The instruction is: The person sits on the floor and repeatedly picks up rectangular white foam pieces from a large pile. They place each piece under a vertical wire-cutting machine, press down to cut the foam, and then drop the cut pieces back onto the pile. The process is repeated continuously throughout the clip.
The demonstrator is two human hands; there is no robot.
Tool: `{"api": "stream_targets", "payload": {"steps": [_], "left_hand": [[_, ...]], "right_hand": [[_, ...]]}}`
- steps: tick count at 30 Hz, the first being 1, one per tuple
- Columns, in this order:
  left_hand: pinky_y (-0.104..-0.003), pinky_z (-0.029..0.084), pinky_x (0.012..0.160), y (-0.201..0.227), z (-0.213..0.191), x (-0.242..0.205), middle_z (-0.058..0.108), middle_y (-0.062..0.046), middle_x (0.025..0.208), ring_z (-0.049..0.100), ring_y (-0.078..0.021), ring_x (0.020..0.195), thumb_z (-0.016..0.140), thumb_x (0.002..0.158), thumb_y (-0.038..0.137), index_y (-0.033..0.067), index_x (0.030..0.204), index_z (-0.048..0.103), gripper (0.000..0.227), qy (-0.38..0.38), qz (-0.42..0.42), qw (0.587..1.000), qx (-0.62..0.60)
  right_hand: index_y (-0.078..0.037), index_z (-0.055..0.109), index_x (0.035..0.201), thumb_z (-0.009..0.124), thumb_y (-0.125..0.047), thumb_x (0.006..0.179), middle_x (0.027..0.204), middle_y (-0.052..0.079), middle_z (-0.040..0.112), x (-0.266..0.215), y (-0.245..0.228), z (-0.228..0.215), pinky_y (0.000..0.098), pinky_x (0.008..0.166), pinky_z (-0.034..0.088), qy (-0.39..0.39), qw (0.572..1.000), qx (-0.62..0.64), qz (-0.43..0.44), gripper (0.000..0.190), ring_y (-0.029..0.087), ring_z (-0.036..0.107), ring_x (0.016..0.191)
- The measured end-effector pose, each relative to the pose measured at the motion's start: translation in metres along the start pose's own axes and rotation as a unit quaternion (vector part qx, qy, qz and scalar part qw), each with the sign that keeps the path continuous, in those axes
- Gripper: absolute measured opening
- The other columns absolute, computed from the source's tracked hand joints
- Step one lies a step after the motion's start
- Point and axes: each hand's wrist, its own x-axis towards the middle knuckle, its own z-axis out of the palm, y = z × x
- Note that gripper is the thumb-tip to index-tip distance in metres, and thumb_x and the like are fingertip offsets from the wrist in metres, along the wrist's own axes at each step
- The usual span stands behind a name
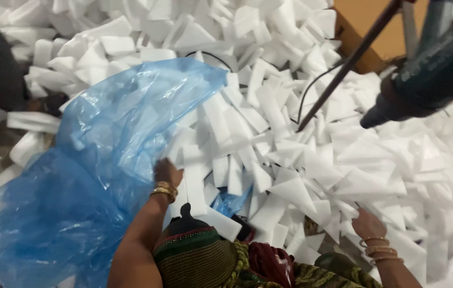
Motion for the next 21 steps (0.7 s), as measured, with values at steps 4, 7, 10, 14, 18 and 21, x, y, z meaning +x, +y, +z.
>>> {"api": "stream_targets", "payload": {"steps": [4, 7, 10, 14, 18, 21], "left_hand": [[-0.051, 0.046, 0.104, -0.006, 0.002, -0.007, 0.044, -0.032, 0.142, 0.050, -0.0470, 0.127, 0.088, 0.070, 0.065, -0.0010, 0.153, 0.022, 0.125, -0.163, -0.213, 0.958, -0.102], [-0.052, 0.046, 0.108, 0.020, 0.022, -0.028, 0.046, -0.031, 0.146, 0.051, -0.0488, 0.131, 0.092, 0.064, 0.057, 0.0079, 0.156, 0.027, 0.123, -0.139, -0.233, 0.946, -0.177], [-0.048, 0.052, 0.106, 0.056, 0.036, -0.032, 0.053, -0.030, 0.141, 0.058, -0.0463, 0.126, 0.091, 0.062, 0.057, 0.0084, 0.157, 0.026, 0.125, -0.212, -0.144, 0.956, -0.145], [-0.046, 0.052, 0.106, 0.095, 0.047, -0.038, 0.059, -0.029, 0.136, 0.061, -0.0437, 0.123, 0.091, 0.063, 0.049, 0.0061, 0.157, 0.029, 0.121, -0.194, -0.016, 0.960, -0.203], [-0.046, 0.052, 0.104, 0.117, 0.049, -0.044, 0.056, -0.024, 0.143, 0.057, -0.0371, 0.131, 0.084, 0.069, 0.038, 0.0088, 0.156, 0.034, 0.105, -0.266, 0.119, 0.898, -0.331], [-0.047, 0.038, 0.113, 0.132, 0.051, -0.054, 0.043, -0.029, 0.150, 0.044, -0.0431, 0.138, 0.085, 0.082, 0.036, 0.0052, 0.158, 0.025, 0.101, -0.281, 0.266, 0.895, -0.221]], "right_hand": [[-0.020, 0.061, 0.141, 0.068, -0.037, 0.090, 0.126, 0.018, 0.073, -0.006, 0.004, 0.009, 0.0491, 0.101, 0.055, -0.011, 1.000, 0.025, 0.001, 0.055, 0.039, 0.067, 0.118], [-0.018, 0.061, 0.140, 0.069, -0.038, 0.089, 0.125, 0.020, 0.072, -0.008, 0.007, 0.015, 0.0501, 0.102, 0.054, -0.009, 0.998, 0.066, 0.006, 0.056, 0.041, 0.066, 0.119], [-0.014, 0.061, 0.138, 0.070, -0.035, 0.087, 0.125, 0.020, 0.070, -0.007, 0.006, 0.019, 0.0510, 0.100, 0.053, 0.001, 0.994, 0.104, -0.015, 0.056, 0.042, 0.064, 0.118], [-0.008, 0.063, 0.132, 0.069, -0.038, 0.085, 0.124, 0.021, 0.070, -0.008, -0.009, 0.028, 0.0465, 0.100, 0.054, 0.069, 0.980, 0.113, -0.150, 0.056, 0.041, 0.066, 0.115], [-0.007, 0.062, 0.133, 0.068, -0.037, 0.088, 0.118, 0.025, 0.072, -0.011, -0.032, 0.034, 0.0468, 0.099, 0.054, -0.002, 0.977, 0.171, -0.129, 0.055, 0.043, 0.067, 0.112], [-0.003, 0.061, 0.134, 0.068, -0.036, 0.089, 0.119, 0.027, 0.070, -0.017, -0.044, 0.034, 0.0484, 0.098, 0.053, 0.004, 0.969, 0.188, -0.161, 0.056, 0.045, 0.065, 0.111]]}}
